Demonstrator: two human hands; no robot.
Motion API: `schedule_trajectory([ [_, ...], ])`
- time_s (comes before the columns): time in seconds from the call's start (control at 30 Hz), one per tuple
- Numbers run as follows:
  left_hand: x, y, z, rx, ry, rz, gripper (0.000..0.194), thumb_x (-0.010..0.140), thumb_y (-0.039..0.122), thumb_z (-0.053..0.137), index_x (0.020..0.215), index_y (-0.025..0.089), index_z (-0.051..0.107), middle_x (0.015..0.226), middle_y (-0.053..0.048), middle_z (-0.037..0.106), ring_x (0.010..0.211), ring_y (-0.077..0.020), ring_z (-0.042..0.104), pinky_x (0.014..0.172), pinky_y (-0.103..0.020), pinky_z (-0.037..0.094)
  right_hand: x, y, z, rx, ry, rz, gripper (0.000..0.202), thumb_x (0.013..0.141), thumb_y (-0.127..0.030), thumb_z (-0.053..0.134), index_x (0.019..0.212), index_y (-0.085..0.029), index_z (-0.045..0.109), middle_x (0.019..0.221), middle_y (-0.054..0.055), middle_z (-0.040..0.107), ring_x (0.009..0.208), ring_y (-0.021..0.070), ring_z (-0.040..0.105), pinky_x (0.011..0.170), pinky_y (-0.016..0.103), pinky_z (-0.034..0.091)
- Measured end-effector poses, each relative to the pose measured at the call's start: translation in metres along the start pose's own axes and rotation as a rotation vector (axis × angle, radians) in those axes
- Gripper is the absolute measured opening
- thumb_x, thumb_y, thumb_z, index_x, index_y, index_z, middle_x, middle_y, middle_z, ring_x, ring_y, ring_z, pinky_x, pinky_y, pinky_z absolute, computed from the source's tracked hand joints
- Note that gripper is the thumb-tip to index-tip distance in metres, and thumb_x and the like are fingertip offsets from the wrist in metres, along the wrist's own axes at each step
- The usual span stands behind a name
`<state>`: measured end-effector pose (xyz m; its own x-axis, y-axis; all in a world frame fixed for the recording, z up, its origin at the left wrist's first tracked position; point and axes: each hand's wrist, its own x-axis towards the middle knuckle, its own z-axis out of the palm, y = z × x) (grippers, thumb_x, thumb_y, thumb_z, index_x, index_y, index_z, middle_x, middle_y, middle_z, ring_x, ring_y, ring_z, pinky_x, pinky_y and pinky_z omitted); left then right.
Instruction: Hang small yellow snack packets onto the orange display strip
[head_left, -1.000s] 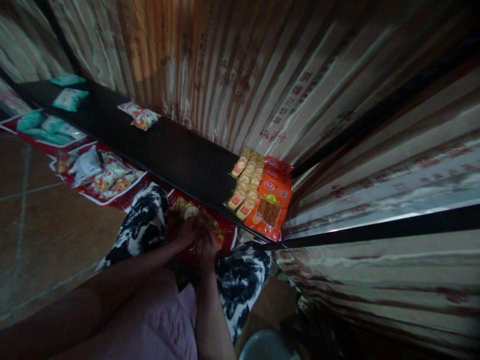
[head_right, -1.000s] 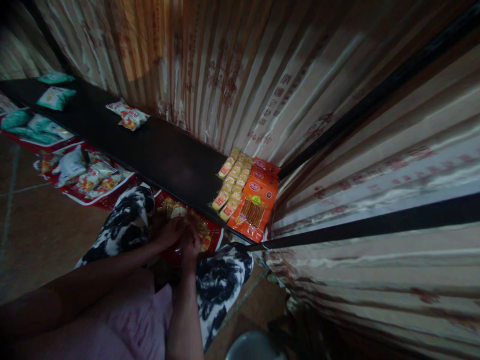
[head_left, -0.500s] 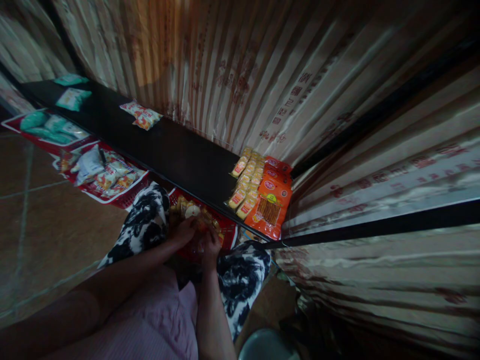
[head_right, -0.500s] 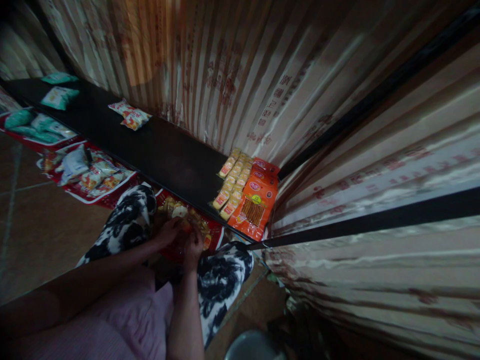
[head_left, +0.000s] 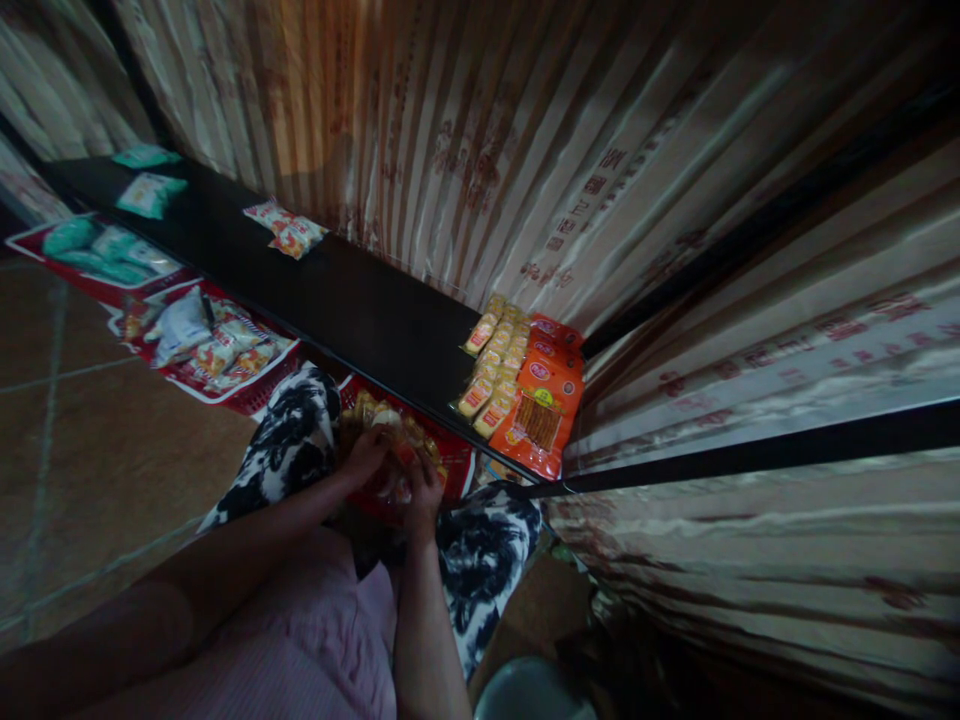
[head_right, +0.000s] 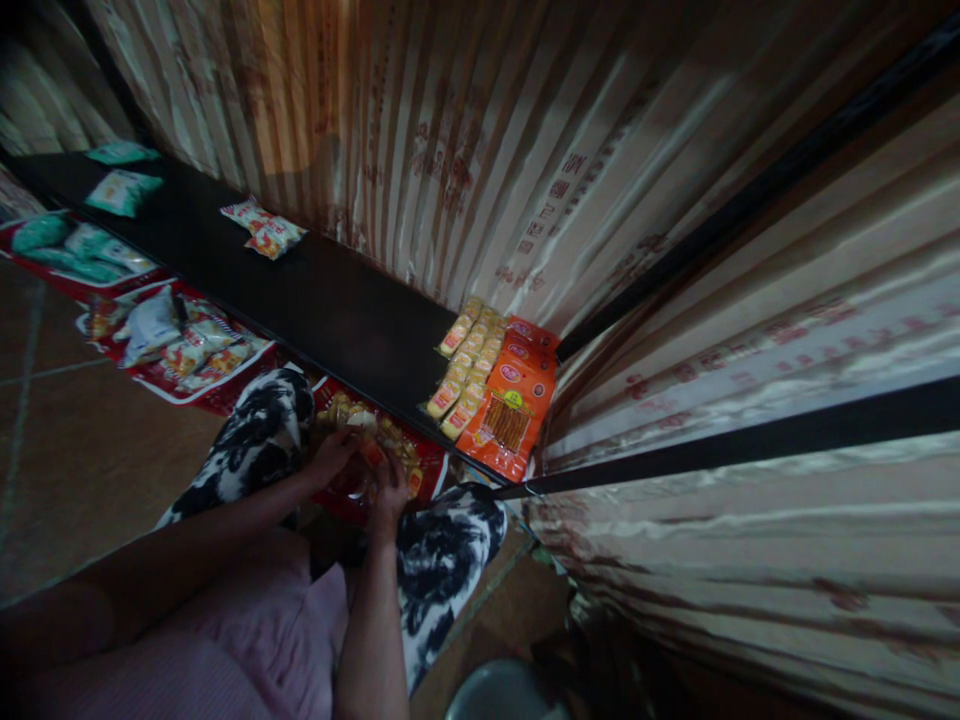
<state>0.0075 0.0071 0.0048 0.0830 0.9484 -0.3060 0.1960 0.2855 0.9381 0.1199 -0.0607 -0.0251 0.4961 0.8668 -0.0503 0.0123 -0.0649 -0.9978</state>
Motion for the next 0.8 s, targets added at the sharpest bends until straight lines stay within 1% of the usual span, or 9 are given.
schedule_trajectory([
  [0.13,0.001,-0.002,-0.002,-0.128,0.011,-0.079,0.027,0.082,0.023,0.05,0.105,0.014,0.06,0.084,-0.006,0.071,0.073,-0.0171,0.066,0.064,-0.027,0.052,-0.004,-0.004,0.003,0.094,-0.032,0.098,0.043,0.079,-0.041,0.055,0.115,-0.019,0.064,0.097,0.009,0.071,0.084,0.0225,0.066,0.069,0.033,0.052],
  [0.2,0.001,-0.003,-0.003,-0.234,0.009,-0.136,0.026,0.082,0.021,0.05,0.104,0.014,0.06,0.084,-0.006,0.07,0.069,-0.0158,0.066,0.062,-0.027,0.052,-0.006,-0.006,0.004,0.106,-0.05,0.141,0.041,0.078,-0.041,0.056,0.113,-0.02,0.064,0.095,0.008,0.071,0.077,0.0214,0.066,0.064,0.032,0.051],
  [0.27,0.003,-0.005,-0.003,-0.323,0.012,-0.182,0.023,0.08,0.019,0.051,0.1,0.013,0.061,0.082,-0.006,0.07,0.066,-0.0148,0.065,0.062,-0.026,0.052,-0.007,-0.007,0.006,0.111,-0.067,0.179,0.041,0.076,-0.041,0.058,0.11,-0.019,0.065,0.096,0.008,0.071,0.073,0.0205,0.065,0.061,0.031,0.05],
  [0.37,0.005,-0.008,-0.003,-0.387,0.034,-0.214,0.019,0.077,0.021,0.056,0.092,0.013,0.063,0.078,-0.005,0.07,0.065,-0.0147,0.065,0.063,-0.026,0.052,-0.007,-0.007,0.008,0.108,-0.085,0.146,0.039,0.073,-0.039,0.062,0.106,-0.019,0.066,0.098,0.007,0.071,0.076,0.0197,0.064,0.063,0.029,0.05],
  [0.43,0.005,-0.009,-0.004,-0.406,0.046,-0.224,0.019,0.075,0.023,0.059,0.09,0.013,0.065,0.074,-0.004,0.07,0.065,-0.0152,0.065,0.062,-0.027,0.052,-0.008,-0.006,0.01,0.105,-0.104,0.113,0.035,0.071,-0.038,0.063,0.102,-0.02,0.067,0.096,0.005,0.071,0.078,0.0191,0.064,0.066,0.029,0.05],
  [0.6,0.005,-0.009,-0.006,-0.504,0.04,-0.255,0.02,0.07,0.026,0.066,0.085,0.013,0.067,0.067,-0.003,0.069,0.063,-0.0167,0.064,0.059,-0.026,0.05,-0.011,-0.016,0.011,0.102,-0.178,0.127,0.032,0.069,-0.036,0.066,0.097,-0.02,0.065,0.088,0.004,0.07,0.074,0.0167,0.063,0.066,0.028,0.05],
  [0.7,0.005,-0.01,-0.008,-0.547,0.049,-0.277,0.018,0.067,0.021,0.068,0.083,0.013,0.067,0.065,-0.002,0.068,0.059,-0.0153,0.062,0.056,-0.024,0.047,-0.015,-0.024,0.011,0.068,-0.202,0.1,0.028,0.069,-0.034,0.066,0.094,-0.021,0.065,0.089,0.003,0.069,0.075,0.0161,0.062,0.067,0.027,0.05],
  [0.8,0.006,-0.012,-0.01,-0.532,0.071,-0.301,0.015,0.068,0.014,0.064,0.082,0.013,0.066,0.062,0.0,0.066,0.052,-0.0117,0.058,0.052,-0.022,0.044,-0.018,-0.027,0.012,0.034,-0.206,0.09,0.025,0.071,-0.033,0.064,0.092,-0.021,0.065,0.082,0.002,0.068,0.072,0.0153,0.062,0.065,0.026,0.05],
])
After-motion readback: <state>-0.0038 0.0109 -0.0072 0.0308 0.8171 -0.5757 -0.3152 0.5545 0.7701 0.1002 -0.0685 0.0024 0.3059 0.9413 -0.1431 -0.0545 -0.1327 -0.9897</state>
